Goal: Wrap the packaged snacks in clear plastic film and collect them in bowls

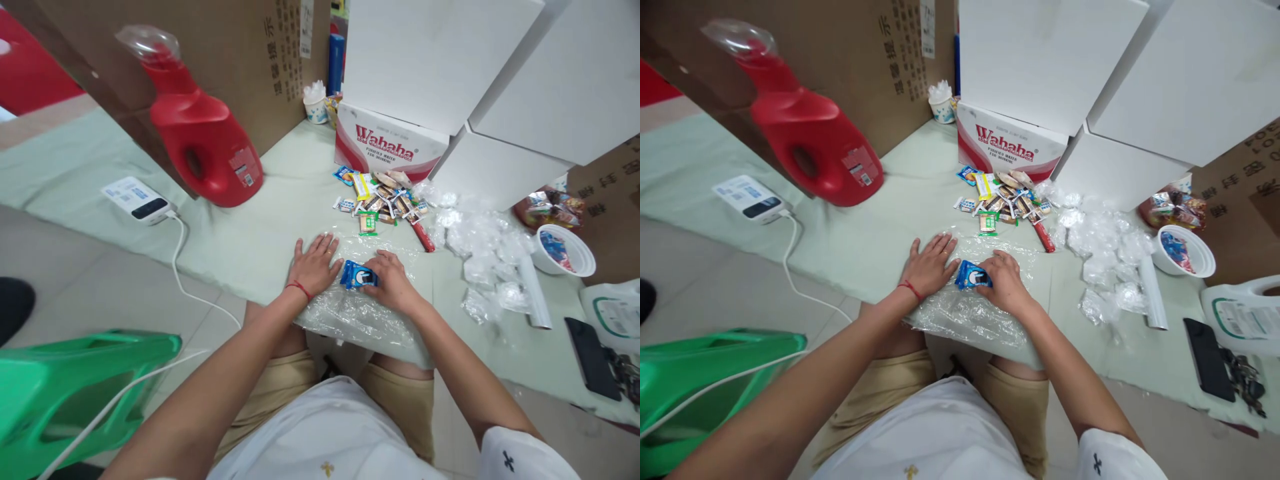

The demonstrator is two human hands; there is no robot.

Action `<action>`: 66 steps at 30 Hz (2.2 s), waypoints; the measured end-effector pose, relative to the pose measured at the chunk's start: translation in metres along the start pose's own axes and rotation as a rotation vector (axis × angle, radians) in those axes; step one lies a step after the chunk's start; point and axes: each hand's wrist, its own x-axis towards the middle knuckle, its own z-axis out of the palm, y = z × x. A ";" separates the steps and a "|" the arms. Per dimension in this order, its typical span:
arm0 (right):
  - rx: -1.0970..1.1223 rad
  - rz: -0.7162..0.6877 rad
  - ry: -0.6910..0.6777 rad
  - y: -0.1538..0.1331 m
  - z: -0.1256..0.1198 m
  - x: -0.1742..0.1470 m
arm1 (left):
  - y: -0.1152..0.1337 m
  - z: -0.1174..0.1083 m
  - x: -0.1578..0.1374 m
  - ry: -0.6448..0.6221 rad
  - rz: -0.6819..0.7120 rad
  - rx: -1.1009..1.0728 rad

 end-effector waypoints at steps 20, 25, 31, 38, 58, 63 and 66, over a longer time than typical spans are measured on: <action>0.060 -0.158 0.144 -0.015 -0.012 -0.129 | -0.034 -0.036 -0.018 0.199 -0.012 -0.215; -0.036 -0.074 0.199 -0.008 0.032 -0.165 | -0.035 -0.039 -0.090 0.138 0.328 -0.178; 0.077 -0.023 0.322 -0.001 0.034 -0.163 | -0.058 0.006 -0.137 0.061 0.510 -0.173; 0.336 0.057 0.292 0.013 -0.020 -0.123 | -0.054 -0.029 -0.091 0.197 0.324 -0.531; -0.231 0.368 0.085 0.052 -0.047 -0.027 | 0.021 -0.066 -0.046 0.827 0.294 -0.203; -0.326 0.158 0.161 0.043 -0.060 0.028 | 0.041 -0.035 -0.039 0.344 0.502 -0.186; -0.302 0.076 0.010 0.037 -0.049 0.070 | 0.037 -0.019 -0.028 0.254 0.473 -0.184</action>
